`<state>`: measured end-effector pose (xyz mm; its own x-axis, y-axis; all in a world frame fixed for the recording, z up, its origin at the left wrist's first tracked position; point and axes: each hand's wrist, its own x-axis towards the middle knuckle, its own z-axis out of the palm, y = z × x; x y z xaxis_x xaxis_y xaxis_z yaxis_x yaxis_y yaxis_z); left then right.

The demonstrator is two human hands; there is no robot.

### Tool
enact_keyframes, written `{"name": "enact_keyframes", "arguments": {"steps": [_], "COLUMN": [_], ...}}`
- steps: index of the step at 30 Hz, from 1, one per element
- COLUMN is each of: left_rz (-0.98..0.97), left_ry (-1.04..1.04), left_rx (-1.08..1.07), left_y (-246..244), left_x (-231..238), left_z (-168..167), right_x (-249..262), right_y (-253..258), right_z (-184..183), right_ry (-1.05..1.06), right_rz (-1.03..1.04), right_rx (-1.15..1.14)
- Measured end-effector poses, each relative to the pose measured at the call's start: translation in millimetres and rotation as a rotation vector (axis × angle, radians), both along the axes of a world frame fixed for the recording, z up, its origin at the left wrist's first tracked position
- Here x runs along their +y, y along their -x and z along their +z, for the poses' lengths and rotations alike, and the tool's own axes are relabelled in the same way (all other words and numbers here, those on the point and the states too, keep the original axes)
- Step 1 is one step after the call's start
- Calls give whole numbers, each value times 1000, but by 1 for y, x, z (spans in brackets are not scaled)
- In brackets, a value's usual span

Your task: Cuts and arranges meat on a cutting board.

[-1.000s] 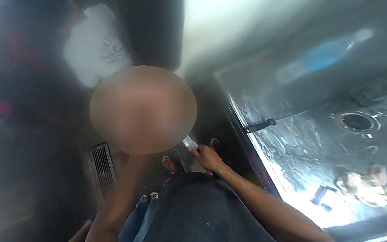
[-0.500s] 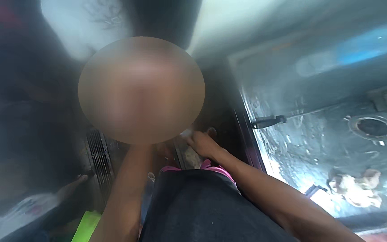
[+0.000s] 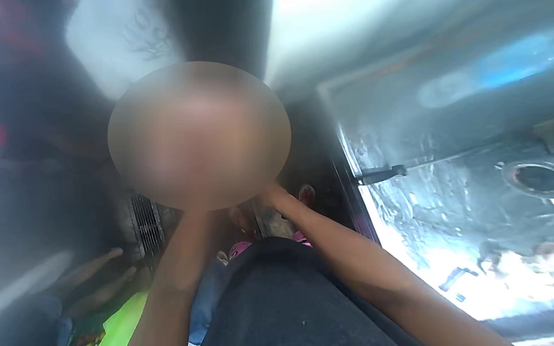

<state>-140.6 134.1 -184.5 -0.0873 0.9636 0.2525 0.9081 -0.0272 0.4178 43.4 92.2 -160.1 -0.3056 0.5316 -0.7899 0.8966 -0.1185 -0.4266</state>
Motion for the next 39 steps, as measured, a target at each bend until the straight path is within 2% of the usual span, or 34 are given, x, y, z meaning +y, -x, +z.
{"name": "enact_keyframes", "arguments": {"steps": [3,5,12,15,18,22,25,27,29,32,34,37,39], "left_rz": [-52,-51,-50,-14,50,106,164,221,281,287,220,38,-86], "left_ry": [180,219,227,224,173,234,523,711,804,757,717,707,639], "left_rx": [248,348,341,346,253,141,148,32,-114,-301,-354,-323,-223], "left_y": [-13,-15,-17,-15,-12,1,9,8,7,10,13,10,5], "left_x": [-4,-1,-13,-7,-8,-30,-53,-59,-52,-45,-38,-17,-8], "left_z": [-21,-36,-31,-37,-37,-4,23,42,56,57,60,90,118], "right_x": [-6,-10,-19,-44,-73,-114,-144,-156,-154,-138,-127,-117,-116], "right_y": [-3,-11,-14,-30,-49,-96,-142,-155,-154,-146,-141,-141,-143], "right_z": [-2,0,9,9,9,5,-3,-2,-2,-1,0,-4,-5], "right_ry": [7,22,62,65,84,21,-33,-42,-66,-92,-117,-155,-167], "right_rz": [-9,-3,39,5,-2,-36,-155,-235,-286,-335,-365,-421,-460], "right_rx": [1,-27,-93,-71,-80,-74,-53,-42,-9,63,114,181,201]}}
